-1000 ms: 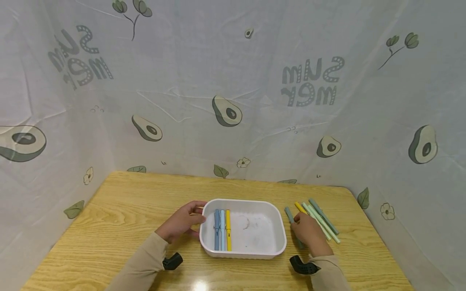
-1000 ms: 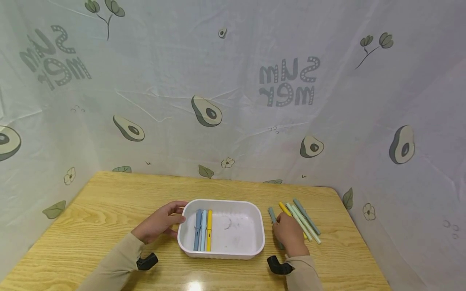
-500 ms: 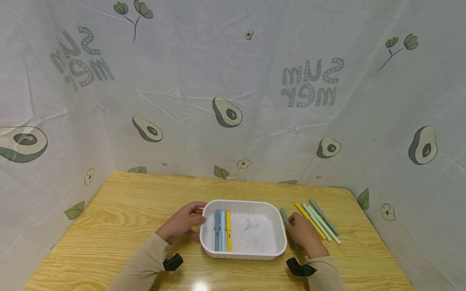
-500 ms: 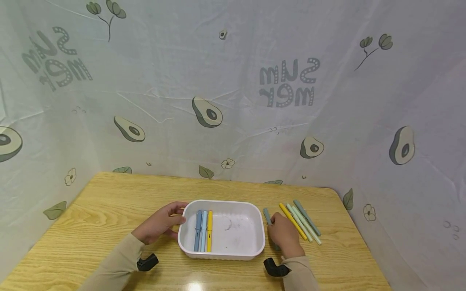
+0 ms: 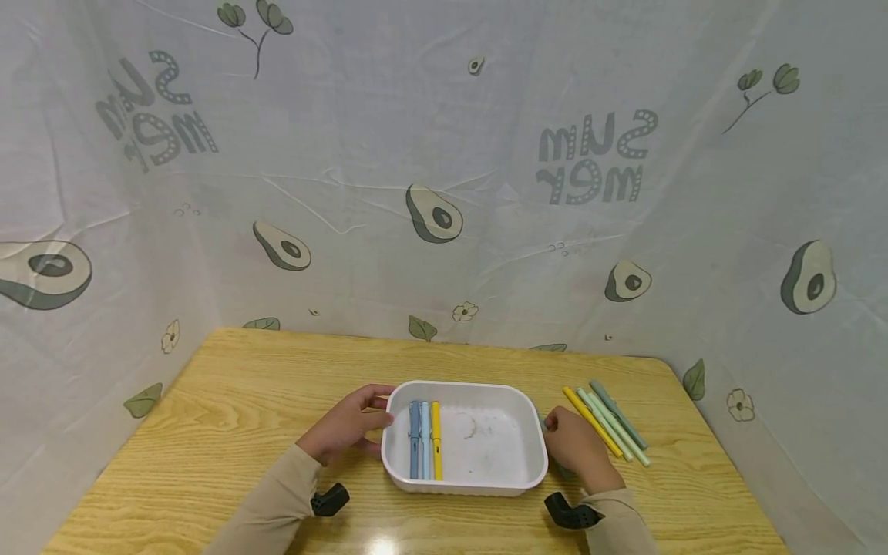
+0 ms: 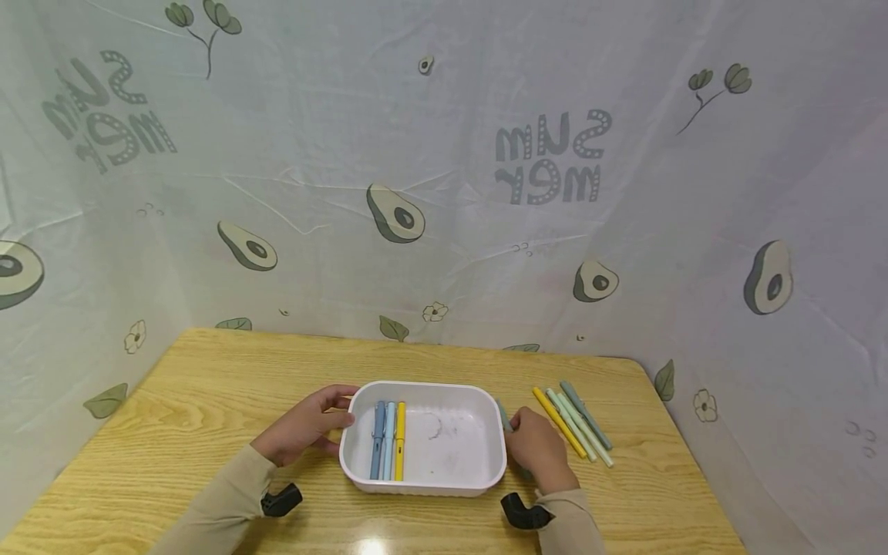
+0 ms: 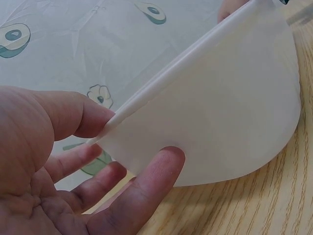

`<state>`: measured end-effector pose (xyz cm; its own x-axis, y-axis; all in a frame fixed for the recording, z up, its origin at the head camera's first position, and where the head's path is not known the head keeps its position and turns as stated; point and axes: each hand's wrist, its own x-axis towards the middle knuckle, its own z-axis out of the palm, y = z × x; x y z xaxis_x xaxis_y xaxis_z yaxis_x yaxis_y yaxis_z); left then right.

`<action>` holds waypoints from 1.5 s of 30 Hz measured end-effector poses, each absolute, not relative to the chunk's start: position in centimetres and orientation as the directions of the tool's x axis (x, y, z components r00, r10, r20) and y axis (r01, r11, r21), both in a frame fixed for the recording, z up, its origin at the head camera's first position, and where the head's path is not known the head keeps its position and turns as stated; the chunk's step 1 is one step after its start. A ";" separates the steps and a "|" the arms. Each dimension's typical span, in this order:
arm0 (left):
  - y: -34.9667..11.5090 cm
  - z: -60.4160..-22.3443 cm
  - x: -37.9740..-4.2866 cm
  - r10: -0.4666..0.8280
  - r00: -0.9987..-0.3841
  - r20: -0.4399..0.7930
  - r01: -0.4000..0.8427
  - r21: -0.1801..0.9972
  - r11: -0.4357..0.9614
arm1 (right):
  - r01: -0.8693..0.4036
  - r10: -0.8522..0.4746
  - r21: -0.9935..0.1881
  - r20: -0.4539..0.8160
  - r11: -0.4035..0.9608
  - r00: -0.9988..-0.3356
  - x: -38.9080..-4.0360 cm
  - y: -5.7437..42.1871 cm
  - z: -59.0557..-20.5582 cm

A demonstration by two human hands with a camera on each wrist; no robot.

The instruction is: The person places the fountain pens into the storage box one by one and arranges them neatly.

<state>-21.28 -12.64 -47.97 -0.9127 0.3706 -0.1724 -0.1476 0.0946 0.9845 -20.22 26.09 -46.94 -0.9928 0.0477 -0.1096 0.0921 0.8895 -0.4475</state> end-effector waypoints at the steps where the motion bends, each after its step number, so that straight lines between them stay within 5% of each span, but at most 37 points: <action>1: -12.6 -48.0 -21.3 0.371 -0.913 -0.172 -0.148 0.985 0.095 | 0.096 0.052 -0.455 -0.108 0.885 -0.993 -20.2 26.2 -47.0; 29: -12.7 -48.0 -21.2 0.386 -0.907 -0.169 -0.148 0.985 0.084 | -0.010 0.154 -0.653 0.192 0.757 -0.969 -20.4 25.7 -45.0; 45: -12.6 -48.1 -21.3 0.367 -0.914 -0.173 -0.146 0.984 0.101 | -0.003 0.175 -0.681 0.193 0.733 -0.966 -20.0 25.6 -44.2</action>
<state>-21.25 -12.59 -48.12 -0.9138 0.3672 -0.1734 -0.1462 0.1008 0.9841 -19.98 25.56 -44.18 -0.9655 0.1748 0.1928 -0.0033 0.7326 -0.6807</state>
